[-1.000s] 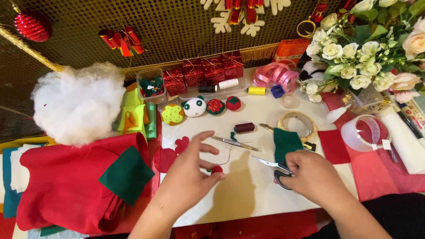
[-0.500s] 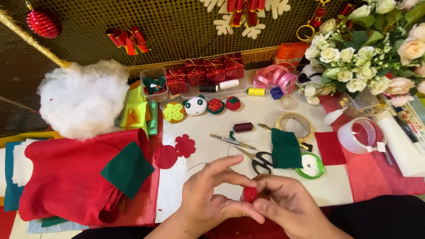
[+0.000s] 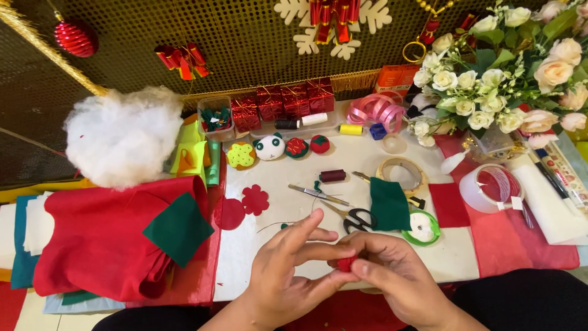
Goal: A person is hand-sewing a small red felt ball and preparing to attach it to green felt leaves as part of a holiday craft project.
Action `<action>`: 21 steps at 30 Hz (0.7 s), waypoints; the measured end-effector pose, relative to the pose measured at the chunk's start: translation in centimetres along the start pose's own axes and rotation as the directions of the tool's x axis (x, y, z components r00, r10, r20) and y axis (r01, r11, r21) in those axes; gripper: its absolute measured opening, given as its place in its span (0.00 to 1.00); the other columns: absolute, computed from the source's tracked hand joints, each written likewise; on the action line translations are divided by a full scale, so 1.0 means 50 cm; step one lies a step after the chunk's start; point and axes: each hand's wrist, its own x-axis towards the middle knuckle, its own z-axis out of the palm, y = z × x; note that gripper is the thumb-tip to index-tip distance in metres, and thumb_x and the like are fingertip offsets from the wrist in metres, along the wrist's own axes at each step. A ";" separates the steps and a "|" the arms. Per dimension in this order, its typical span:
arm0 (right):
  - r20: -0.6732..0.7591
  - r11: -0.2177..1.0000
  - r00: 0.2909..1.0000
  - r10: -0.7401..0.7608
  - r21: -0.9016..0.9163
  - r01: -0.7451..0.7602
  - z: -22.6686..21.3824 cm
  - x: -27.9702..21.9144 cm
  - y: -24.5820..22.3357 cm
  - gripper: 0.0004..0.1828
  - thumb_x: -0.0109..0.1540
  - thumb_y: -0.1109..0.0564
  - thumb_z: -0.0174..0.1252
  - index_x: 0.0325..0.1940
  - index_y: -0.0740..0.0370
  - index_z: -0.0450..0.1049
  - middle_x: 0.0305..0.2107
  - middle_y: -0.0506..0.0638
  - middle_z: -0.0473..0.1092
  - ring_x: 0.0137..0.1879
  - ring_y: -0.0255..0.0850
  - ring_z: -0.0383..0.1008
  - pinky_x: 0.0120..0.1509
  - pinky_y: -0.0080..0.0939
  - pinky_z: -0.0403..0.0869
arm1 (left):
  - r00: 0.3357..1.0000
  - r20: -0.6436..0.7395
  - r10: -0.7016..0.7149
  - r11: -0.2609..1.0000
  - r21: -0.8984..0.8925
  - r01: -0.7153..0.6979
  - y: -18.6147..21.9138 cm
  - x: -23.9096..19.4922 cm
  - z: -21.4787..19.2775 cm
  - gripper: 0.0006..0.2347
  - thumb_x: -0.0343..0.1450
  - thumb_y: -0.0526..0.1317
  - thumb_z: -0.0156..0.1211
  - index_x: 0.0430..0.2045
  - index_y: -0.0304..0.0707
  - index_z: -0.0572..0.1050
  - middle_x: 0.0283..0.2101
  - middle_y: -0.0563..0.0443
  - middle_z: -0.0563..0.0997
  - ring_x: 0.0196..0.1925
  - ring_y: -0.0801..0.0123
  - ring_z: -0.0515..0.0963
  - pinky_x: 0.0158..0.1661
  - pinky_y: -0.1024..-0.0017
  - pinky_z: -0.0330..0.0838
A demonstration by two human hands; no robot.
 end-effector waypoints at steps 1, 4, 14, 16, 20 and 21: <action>0.037 0.999 0.998 -0.043 0.011 0.043 0.005 0.003 -0.007 0.19 0.62 0.48 0.59 0.41 0.69 0.81 0.37 0.55 0.81 0.51 0.47 0.80 0.58 0.48 0.73 | 1.000 -0.019 0.019 1.000 0.020 -0.019 -0.002 -0.005 0.002 0.36 0.69 0.45 0.75 0.67 0.32 0.58 0.44 0.56 0.90 0.51 0.67 0.90 0.55 0.70 0.81; 0.023 0.978 0.996 0.085 0.190 -0.088 0.003 -0.001 -0.007 0.26 0.59 0.45 0.64 0.46 0.74 0.80 0.38 0.60 0.80 0.44 0.48 0.79 0.48 0.45 0.74 | 0.999 -0.037 -0.012 1.000 0.025 0.013 -0.002 -0.016 0.003 0.39 0.66 0.48 0.77 0.68 0.35 0.57 0.45 0.59 0.90 0.55 0.68 0.89 0.57 0.72 0.79; 0.235 0.975 0.959 0.158 0.117 -0.189 0.020 -0.002 -0.040 0.20 0.51 0.46 0.77 0.28 0.66 0.80 0.23 0.54 0.77 0.30 0.42 0.74 0.39 0.42 0.71 | 0.945 0.306 -0.117 0.891 -0.387 0.236 0.015 0.021 -0.037 0.38 0.68 0.44 0.71 0.71 0.35 0.56 0.40 0.59 0.87 0.59 0.61 0.85 0.80 0.47 0.46; 0.281 0.956 0.941 0.191 0.166 -0.243 0.016 0.001 -0.036 0.29 0.48 0.39 0.79 0.36 0.67 0.82 0.30 0.55 0.80 0.39 0.46 0.79 0.48 0.47 0.73 | 0.954 0.238 -0.180 0.860 -0.433 0.270 0.014 0.016 -0.030 0.32 0.68 0.43 0.73 0.66 0.38 0.64 0.35 0.60 0.87 0.50 0.69 0.85 0.80 0.47 0.46; 0.129 0.909 0.962 0.241 0.316 -0.271 0.005 -0.017 0.009 0.18 0.50 0.56 0.77 0.34 0.74 0.81 0.27 0.61 0.79 0.34 0.51 0.78 0.40 0.47 0.75 | 0.950 0.263 -0.171 0.880 -0.392 0.267 0.021 0.028 -0.039 0.37 0.69 0.47 0.70 0.72 0.37 0.57 0.37 0.63 0.87 0.58 0.62 0.82 0.80 0.45 0.46; 0.111 0.926 0.978 0.179 0.315 -0.206 0.005 -0.020 0.013 0.15 0.51 0.59 0.75 0.36 0.73 0.81 0.30 0.62 0.79 0.37 0.49 0.78 0.43 0.46 0.75 | 0.932 0.302 -0.201 0.840 -0.437 0.322 0.031 0.037 -0.044 0.44 0.65 0.49 0.71 0.73 0.37 0.49 0.48 0.50 0.84 0.66 0.56 0.76 0.77 0.49 0.51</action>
